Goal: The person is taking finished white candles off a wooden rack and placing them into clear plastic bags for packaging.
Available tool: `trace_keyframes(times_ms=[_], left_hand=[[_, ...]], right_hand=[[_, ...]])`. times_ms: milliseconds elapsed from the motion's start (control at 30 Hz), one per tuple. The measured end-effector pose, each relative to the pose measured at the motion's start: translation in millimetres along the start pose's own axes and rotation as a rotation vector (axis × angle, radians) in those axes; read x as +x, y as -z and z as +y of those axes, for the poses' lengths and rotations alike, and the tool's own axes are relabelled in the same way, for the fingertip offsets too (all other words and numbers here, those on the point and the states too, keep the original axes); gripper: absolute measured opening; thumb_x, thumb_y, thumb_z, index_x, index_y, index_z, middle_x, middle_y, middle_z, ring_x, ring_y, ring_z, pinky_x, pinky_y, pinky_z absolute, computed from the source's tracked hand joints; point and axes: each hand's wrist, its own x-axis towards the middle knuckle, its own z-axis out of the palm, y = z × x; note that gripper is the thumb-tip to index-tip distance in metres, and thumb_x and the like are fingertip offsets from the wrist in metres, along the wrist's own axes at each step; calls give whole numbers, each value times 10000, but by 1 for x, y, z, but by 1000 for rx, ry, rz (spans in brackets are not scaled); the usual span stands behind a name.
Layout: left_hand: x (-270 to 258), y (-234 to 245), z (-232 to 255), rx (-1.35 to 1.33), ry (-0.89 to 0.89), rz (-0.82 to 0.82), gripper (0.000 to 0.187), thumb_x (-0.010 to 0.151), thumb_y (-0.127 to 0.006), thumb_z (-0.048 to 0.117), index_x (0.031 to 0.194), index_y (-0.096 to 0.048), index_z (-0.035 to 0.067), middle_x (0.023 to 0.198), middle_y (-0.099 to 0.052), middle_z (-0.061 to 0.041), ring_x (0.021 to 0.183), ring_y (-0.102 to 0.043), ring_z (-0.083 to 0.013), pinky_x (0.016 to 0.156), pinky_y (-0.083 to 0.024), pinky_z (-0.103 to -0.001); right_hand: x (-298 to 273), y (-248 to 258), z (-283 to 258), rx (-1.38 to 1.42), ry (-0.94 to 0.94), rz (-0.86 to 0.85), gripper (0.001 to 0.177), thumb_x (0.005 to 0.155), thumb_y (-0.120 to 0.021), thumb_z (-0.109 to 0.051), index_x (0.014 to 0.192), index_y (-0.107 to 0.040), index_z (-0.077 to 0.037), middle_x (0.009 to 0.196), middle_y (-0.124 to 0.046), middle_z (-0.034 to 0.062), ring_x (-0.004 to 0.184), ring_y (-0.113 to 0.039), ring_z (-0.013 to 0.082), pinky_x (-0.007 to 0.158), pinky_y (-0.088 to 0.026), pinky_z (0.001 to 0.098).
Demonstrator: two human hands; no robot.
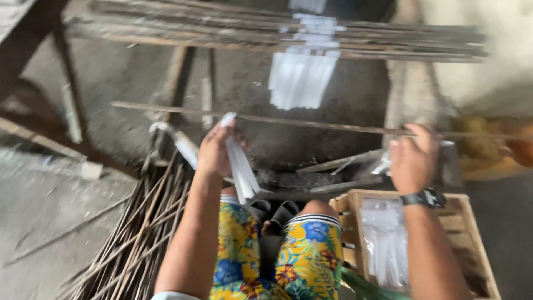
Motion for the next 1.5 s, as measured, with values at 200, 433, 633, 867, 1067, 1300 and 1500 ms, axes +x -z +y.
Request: trace_keyframes(times_ms=[200,433,633,867,1067,1300,1500], left_hand=[[-74,28,0,512,238,-88,195,779,-541,266,851,-518,86,550,-559,-85,441,-519,-166,400,-434,-306],[-87,-2,30,188,137,-204,172,863,-468,191,732,-420,91,581,-405,-22,446,-435,-113,377,-464,-247],[-78,4,91,136,-49,-28,79,805,-520,102,811,-484,32,590,-452,-58,430,-449,-159,384,-399,-267],[-137,46,215,74,-382,854,222,588,-636,53,802,-584,25,615,-558,-71,483,-512,-148,451,-401,-254],[-234,98,242,-149,-830,682,116,754,-577,88,748,-461,86,609,-428,-27,513,-412,-139,475,-337,-247],[-292,80,244,70,-1047,431,102,861,-600,146,774,-562,108,669,-546,-16,576,-547,-122,519,-503,-264],[-299,66,233,336,-1066,382,144,904,-514,221,825,-419,147,684,-385,8,570,-430,-127,543,-431,-251]], right_hand=[[-3,7,-11,-74,62,-71,241,837,-609,-140,633,-546,-30,1181,-599,104,1150,-530,350,929,-404,456],[29,-12,-100,97,176,-119,170,728,-663,-168,640,-553,-73,1195,-518,59,1146,-480,266,981,-310,547],[45,-19,-56,138,187,46,137,854,-607,-80,734,-562,-30,935,-570,124,835,-538,306,825,-408,422],[30,-14,9,173,216,48,281,1019,-494,-111,819,-555,78,1006,-572,235,921,-532,366,850,-422,419],[74,10,-88,209,520,23,235,917,-617,-134,768,-546,34,943,-577,208,805,-532,345,790,-422,430],[125,20,-316,813,1017,-4,239,759,-635,-119,545,-529,-139,554,-483,14,532,-458,235,495,-366,377],[87,-26,-406,581,1099,86,169,698,-551,-239,532,-586,-241,800,-537,-7,876,-455,223,846,-315,397]])
